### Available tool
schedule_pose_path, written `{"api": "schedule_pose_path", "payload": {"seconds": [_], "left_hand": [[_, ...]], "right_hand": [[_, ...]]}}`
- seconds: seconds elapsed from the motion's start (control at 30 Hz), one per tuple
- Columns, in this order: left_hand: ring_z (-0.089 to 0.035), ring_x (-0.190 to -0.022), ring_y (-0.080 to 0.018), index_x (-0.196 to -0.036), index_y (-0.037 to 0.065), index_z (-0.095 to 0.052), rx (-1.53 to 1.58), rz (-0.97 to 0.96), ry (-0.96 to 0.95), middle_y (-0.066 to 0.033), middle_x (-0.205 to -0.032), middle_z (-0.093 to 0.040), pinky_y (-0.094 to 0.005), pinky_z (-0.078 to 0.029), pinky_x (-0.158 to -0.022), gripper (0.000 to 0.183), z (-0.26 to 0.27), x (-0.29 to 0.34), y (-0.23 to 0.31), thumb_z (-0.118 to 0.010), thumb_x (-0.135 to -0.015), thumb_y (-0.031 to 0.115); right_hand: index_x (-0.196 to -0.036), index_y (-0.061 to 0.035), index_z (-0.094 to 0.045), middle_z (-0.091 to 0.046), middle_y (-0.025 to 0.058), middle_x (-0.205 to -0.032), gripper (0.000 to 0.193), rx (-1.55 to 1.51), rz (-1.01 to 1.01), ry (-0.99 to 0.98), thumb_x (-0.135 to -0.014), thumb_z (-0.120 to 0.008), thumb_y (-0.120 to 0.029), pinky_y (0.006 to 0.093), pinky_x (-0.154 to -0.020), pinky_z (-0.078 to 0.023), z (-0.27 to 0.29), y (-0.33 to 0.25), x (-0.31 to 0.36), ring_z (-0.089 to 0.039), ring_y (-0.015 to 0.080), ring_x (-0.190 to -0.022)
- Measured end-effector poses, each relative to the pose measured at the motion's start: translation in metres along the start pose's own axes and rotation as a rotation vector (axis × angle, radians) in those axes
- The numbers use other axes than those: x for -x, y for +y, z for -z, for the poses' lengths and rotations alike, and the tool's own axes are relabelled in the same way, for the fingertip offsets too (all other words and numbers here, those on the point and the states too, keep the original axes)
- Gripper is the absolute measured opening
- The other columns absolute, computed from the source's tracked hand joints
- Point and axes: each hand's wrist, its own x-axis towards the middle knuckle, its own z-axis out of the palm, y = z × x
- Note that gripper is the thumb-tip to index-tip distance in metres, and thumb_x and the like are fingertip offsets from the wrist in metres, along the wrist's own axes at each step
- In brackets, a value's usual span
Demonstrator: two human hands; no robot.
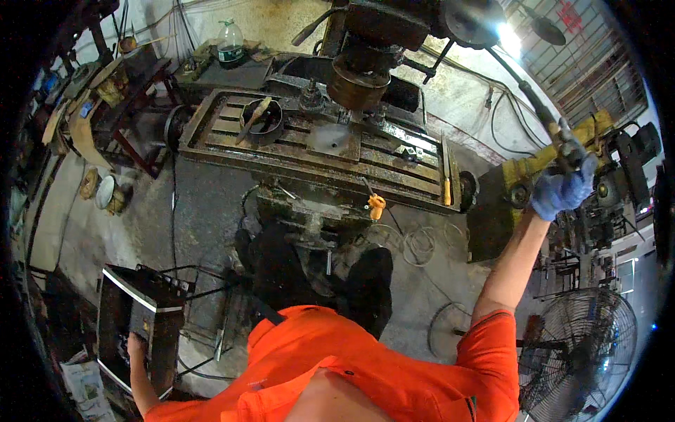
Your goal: The person uses a milling machine to process metal parts, moving them from the workspace to a storage tray.
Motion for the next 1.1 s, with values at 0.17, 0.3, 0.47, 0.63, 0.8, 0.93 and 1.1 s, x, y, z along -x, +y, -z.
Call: {"api": "schedule_pose_path", "payload": {"seconds": [0.17,0.3,0.47,0.63,0.8,0.93,1.1], "left_hand": [[-0.05,-0.057,-0.0092,-0.095,0.006,-0.058,0.565,-0.178,0.179,-0.0014,-0.077,-0.058,-0.0244,-0.039,-0.047,0.026,0.077,-0.031,0.041,-0.061,-0.08,0.027],[-0.046,-0.051,-0.0064,-0.087,0.006,-0.058,1.09,-0.348,0.239,0.0016,-0.071,-0.054,-0.0217,-0.037,-0.043,0.015,0.142,0.016,0.15,-0.063,-0.079,0.017],[-0.048,-0.06,-0.0086,-0.087,0.007,-0.058,1.325,-0.533,0.217,0.0004,-0.071,-0.053,-0.0255,-0.043,-0.058,0.015,0.182,-0.015,0.201,-0.061,-0.08,0.019],[-0.05,-0.066,-0.0102,-0.084,0.008,-0.057,1.389,-0.644,0.046,0.0006,-0.075,-0.054,-0.0303,-0.043,-0.071,0.016,0.16,-0.01,0.284,-0.06,-0.08,0.023],[-0.05,-0.064,-0.0095,-0.076,0.01,-0.054,1.45,-0.676,0.011,0.0025,-0.069,-0.051,-0.0286,-0.041,-0.065,0.01,0.128,0.028,0.373,-0.059,-0.079,0.019],[-0.046,-0.066,-0.0101,-0.08,0.007,-0.054,1.431,-0.796,-0.159,0.0007,-0.072,-0.05,-0.0262,-0.039,-0.06,0.01,0.1,0.013,0.398,-0.057,-0.081,0.017],[-0.049,-0.065,-0.0109,-0.084,0.004,-0.055,1.427,-0.721,-0.177,-0.0023,-0.074,-0.053,-0.0246,-0.04,-0.056,0.009,0.079,-0.003,0.378,-0.055,-0.081,0.012]], "right_hand": [[-0.088,0.0038,-0.059,-0.061,0.0121,-0.088,0.015,0.601,0.268,0.026,-0.08,-0.05,-0.007,0.0322,-0.076,-0.047,0.025,0.024,-0.075,-0.059,0.0203,-0.083],[-0.097,0.0052,-0.059,-0.06,0.0103,-0.098,0.022,0.564,0.285,-0.009,-0.082,-0.052,-0.009,0.031,-0.08,-0.046,0.001,0.012,-0.116,-0.057,0.0177,-0.092],[-0.098,0.0037,-0.061,-0.061,0.0103,-0.094,0.022,0.14,0.069,0.146,-0.084,-0.05,-0.009,0.0305,-0.078,-0.047,0.008,0.005,-0.063,-0.058,0.0184,-0.089],[-0.071,-0.0051,-0.065,-0.058,0.0027,-0.063,0.014,0.525,-0.835,-0.561,-0.077,-0.058,-0.015,0.0255,-0.051,-0.04,0.06,0.071,0.257,-0.047,0.0095,-0.055],[-0.084,-0.0005,-0.063,-0.059,0.0019,-0.071,0.033,0.2,-1.562,-0.627,-0.071,-0.07,-0.03,0.0305,-0.059,-0.042,-0.012,0.073,0.403,-0.051,0.0135,-0.063],[-0.076,-0.0035,-0.059,-0.058,0.0006,-0.07,0.028,0.392,-1.773,-0.441,-0.071,-0.071,-0.028,0.0268,-0.057,-0.043,-0.048,0.079,0.429,-0.052,0.0111,-0.06],[-0.097,-0.0034,-0.054,-0.054,0.0016,-0.067,0.036,0.102,-1.241,-0.246,-0.072,-0.07,-0.023,0.0289,-0.044,-0.041,-0.061,0.015,0.317,-0.045,0.0091,-0.048]]}}
